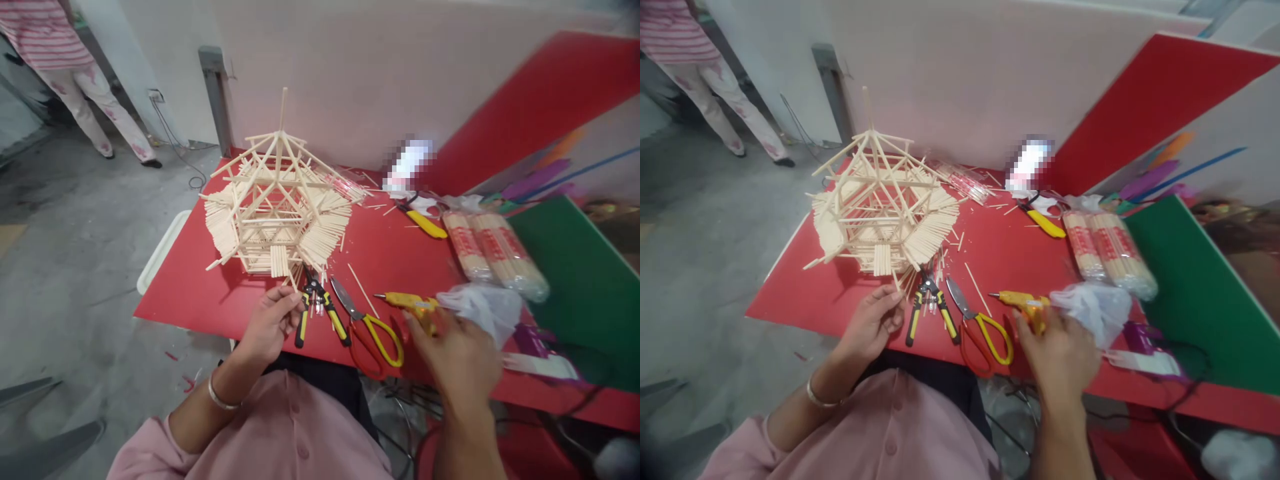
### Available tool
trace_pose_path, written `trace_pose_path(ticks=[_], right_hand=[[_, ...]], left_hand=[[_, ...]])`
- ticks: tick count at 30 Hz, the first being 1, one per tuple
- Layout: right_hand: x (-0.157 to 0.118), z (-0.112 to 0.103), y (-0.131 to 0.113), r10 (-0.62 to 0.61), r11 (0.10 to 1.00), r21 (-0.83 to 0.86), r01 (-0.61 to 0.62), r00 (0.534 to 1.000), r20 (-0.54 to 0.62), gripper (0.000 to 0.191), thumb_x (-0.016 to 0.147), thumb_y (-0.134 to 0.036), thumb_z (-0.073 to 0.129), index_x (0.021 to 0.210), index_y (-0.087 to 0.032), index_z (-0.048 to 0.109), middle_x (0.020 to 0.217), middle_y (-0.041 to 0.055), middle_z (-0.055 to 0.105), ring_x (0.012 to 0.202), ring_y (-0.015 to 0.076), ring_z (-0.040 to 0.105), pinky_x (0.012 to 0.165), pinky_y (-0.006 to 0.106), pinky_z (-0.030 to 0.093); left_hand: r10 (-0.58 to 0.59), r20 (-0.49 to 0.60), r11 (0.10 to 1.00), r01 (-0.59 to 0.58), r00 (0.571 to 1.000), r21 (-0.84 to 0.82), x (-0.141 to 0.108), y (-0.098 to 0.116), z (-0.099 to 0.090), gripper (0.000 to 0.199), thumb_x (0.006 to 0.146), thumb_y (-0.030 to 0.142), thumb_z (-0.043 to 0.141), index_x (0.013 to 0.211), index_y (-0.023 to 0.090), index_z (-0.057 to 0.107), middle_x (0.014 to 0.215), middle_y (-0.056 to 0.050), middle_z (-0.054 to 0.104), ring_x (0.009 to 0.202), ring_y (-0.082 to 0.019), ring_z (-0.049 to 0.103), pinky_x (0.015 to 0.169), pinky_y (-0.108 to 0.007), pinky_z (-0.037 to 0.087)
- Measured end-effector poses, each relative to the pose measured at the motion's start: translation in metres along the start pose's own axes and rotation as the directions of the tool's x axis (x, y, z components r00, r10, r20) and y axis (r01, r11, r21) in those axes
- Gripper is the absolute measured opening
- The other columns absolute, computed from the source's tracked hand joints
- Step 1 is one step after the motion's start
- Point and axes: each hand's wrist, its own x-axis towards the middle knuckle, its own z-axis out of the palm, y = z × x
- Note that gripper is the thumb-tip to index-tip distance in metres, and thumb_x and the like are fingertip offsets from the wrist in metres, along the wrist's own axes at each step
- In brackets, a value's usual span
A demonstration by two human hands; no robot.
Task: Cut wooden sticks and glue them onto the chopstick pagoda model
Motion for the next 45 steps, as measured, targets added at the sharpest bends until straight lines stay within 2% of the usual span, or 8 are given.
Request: trace_pose_path(ticks=[2, 4, 6, 9, 14, 22, 33, 45], right_hand=[[-0.003, -0.017, -0.037, -0.193, 0.975, 0.07, 0.213, 0.957, -0.216, 0.029, 0.087, -0.04, 0.058, 0.096, -0.016, 0.07, 0.083, 0.0107, 0.068, 0.074, 0.0223, 0.06, 0.066, 0.033, 0.043], [-0.008, -0.03, -0.077, -0.443, 0.823, 0.226, 0.522, 0.837, -0.32, 0.013, 0.085, -0.028, 0.065, 0.095, -0.021, 0.07, 0.08, 0.0047, 0.068, 0.073, 0.0165, 0.06, 0.07, 0.029, 0.045], [-0.012, -0.036, -0.113, -0.585, 0.679, 0.273, 0.681, 0.727, -0.359, 0.02, 0.081, -0.021, 0.071, 0.101, -0.021, 0.069, 0.075, 0.002, 0.067, 0.068, 0.014, 0.057, 0.069, 0.028, 0.043], [-0.015, -0.029, -0.146, -0.607, 0.595, 0.313, 0.74, 0.669, -0.428, 0.032, 0.078, -0.016, 0.074, 0.109, -0.02, 0.067, 0.075, 0.002, 0.068, 0.069, 0.0128, 0.058, 0.069, 0.027, 0.043], [-0.014, -0.011, -0.157, -0.606, 0.568, 0.305, 0.765, 0.639, -0.474, 0.043, 0.074, -0.011, 0.076, 0.116, -0.018, 0.065, 0.077, 0.0026, 0.069, 0.071, 0.0133, 0.058, 0.069, 0.026, 0.046], [-0.013, -0.012, -0.163, -0.511, 0.643, 0.281, 0.712, 0.673, -0.535, 0.038, 0.076, -0.013, 0.074, 0.113, -0.016, 0.065, 0.072, 0.0016, 0.068, 0.064, 0.0114, 0.059, 0.064, 0.025, 0.046], [0.007, -0.022, -0.195, -0.461, 0.807, 0.144, 0.573, 0.762, -0.454, 0.013, 0.084, -0.023, 0.066, 0.094, -0.018, 0.071, 0.058, -0.0023, 0.067, 0.05, 0.0084, 0.055, 0.056, 0.025, 0.035], [0.007, -0.015, -0.193, -0.449, 0.773, 0.24, 0.587, 0.774, -0.447, 0.016, 0.084, -0.02, 0.067, 0.098, -0.016, 0.072, 0.066, 0.0014, 0.072, 0.056, 0.01, 0.061, 0.061, 0.023, 0.041]], left_hand=[[-0.005, -0.018, 1.0, 0.005, 1.0, 0.009, -0.002, 0.002, 0.002, 0.032, 0.06, 0.029, 0.083, 0.071, 0.016, 0.057, 0.053, 0.005, 0.056, 0.04, -0.003, 0.043, 0.038, -0.015, 0.025], [-0.012, -0.022, 1.0, 0.012, 1.0, 0.021, -0.004, 0.004, 0.004, 0.032, 0.059, 0.029, 0.083, 0.07, 0.016, 0.056, 0.049, 0.007, 0.05, 0.039, -0.003, 0.039, 0.038, -0.015, 0.023], [-0.021, -0.011, 0.999, 0.022, 1.0, 0.031, -0.004, 0.004, 0.005, 0.031, 0.06, 0.029, 0.082, 0.069, 0.016, 0.056, 0.048, 0.008, 0.047, 0.039, -0.003, 0.037, 0.039, -0.016, 0.021], [-0.034, 0.022, 0.999, 0.033, 0.999, 0.038, -0.004, 0.005, 0.004, 0.028, 0.062, 0.03, 0.08, 0.07, 0.016, 0.057, 0.046, 0.007, 0.046, 0.04, -0.003, 0.035, 0.04, -0.018, 0.02], [-0.04, 0.068, 0.997, 0.035, 0.997, 0.075, 0.0, 0.01, -0.003, 0.024, 0.066, 0.03, 0.075, 0.065, 0.016, 0.056, 0.046, 0.007, 0.044, 0.04, -0.004, 0.033, 0.041, -0.02, 0.017], [-0.063, 0.166, 0.997, 0.053, 0.984, 0.062, 0.005, 0.012, -0.003, 0.022, 0.07, 0.031, 0.071, 0.066, 0.015, 0.056, 0.054, 0.004, 0.05, 0.042, -0.004, 0.037, 0.042, -0.02, 0.021], [-0.091, 0.096, 0.996, 0.089, 0.991, 0.03, 0.008, 0.003, -0.019, 0.023, 0.071, 0.031, 0.069, 0.068, 0.016, 0.053, 0.051, 0.005, 0.048, 0.039, -0.004, 0.034, 0.04, -0.02, 0.02], [-0.089, 0.104, 0.995, 0.084, 0.99, 0.052, 0.007, 0.007, -0.021, 0.026, 0.072, 0.035, 0.07, 0.066, 0.015, 0.054, 0.05, 0.005, 0.047, 0.039, -0.004, 0.034, 0.039, -0.02, 0.018]])
